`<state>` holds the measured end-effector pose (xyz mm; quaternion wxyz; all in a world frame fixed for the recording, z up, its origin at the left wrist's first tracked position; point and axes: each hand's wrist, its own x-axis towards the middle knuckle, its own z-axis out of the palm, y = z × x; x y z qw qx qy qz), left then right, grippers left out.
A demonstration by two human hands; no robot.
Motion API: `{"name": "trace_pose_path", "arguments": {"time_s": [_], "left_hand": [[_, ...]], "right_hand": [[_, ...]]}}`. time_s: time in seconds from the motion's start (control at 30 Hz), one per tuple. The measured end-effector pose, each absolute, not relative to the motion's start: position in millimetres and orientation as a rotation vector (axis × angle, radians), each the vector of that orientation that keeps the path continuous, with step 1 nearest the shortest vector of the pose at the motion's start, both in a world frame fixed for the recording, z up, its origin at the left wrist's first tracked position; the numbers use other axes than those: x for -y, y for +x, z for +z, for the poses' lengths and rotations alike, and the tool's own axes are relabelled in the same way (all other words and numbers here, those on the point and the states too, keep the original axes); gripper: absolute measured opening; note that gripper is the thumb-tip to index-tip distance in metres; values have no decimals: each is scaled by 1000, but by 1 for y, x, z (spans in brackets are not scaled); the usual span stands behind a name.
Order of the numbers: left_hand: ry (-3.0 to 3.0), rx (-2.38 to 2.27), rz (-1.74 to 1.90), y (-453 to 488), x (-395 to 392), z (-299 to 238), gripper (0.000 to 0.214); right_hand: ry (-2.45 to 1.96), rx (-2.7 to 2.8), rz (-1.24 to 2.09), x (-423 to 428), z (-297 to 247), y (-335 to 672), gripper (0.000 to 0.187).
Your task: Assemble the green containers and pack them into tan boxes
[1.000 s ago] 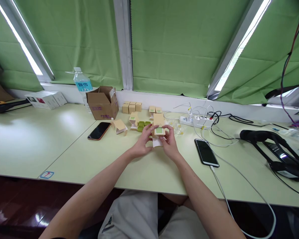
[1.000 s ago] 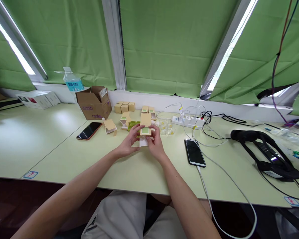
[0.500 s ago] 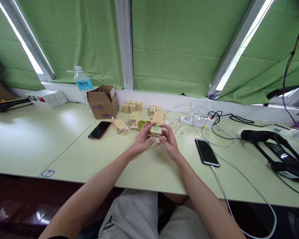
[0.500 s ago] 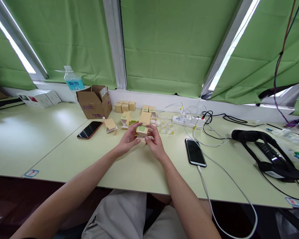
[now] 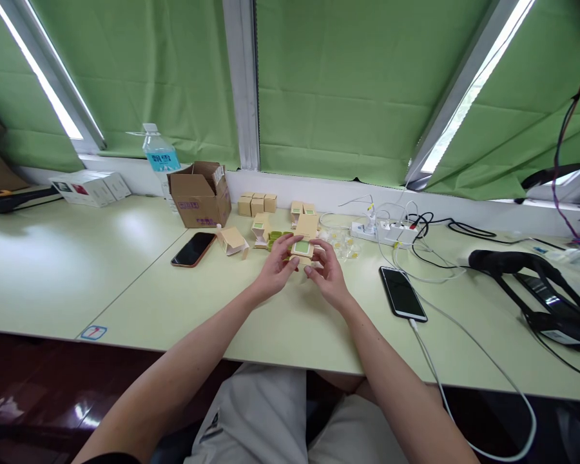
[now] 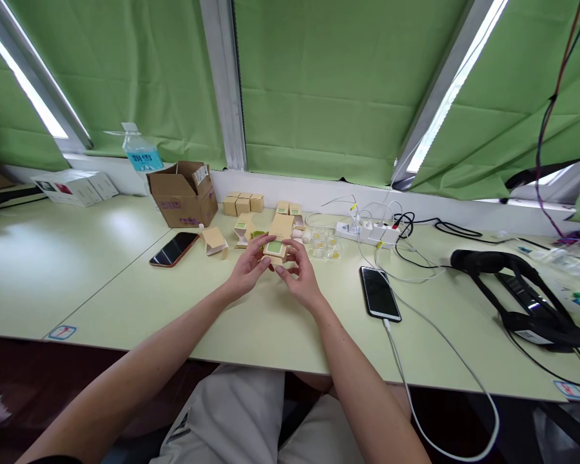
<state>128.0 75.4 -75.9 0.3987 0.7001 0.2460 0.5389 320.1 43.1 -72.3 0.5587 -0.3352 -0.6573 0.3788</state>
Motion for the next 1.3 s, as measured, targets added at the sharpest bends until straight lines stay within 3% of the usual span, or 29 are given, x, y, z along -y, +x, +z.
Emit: {"name": "trace_pose_path", "arguments": {"time_s": [0.73,0.83,1.07,1.2,1.3], "left_hand": [[1884,-822,1508,132,-72,-80,37],[1841,-736,1474,131,-70,-79,43],[1576,-612,1289,118,-91,-76,82],[1621,-665,1235,100,-107,-71,82],[1737,-778,1275,75,-111,-60,73]], "right_hand": [[-780,1542,875,-45,-77,314,46],[-782,1536,843,-46,-78,314,44],[-782,1613,854,-45,-77,316,41],[-762,1616,848,-43,-71,319,40],[-815,1524,652,-44,-68,325,35]]}}
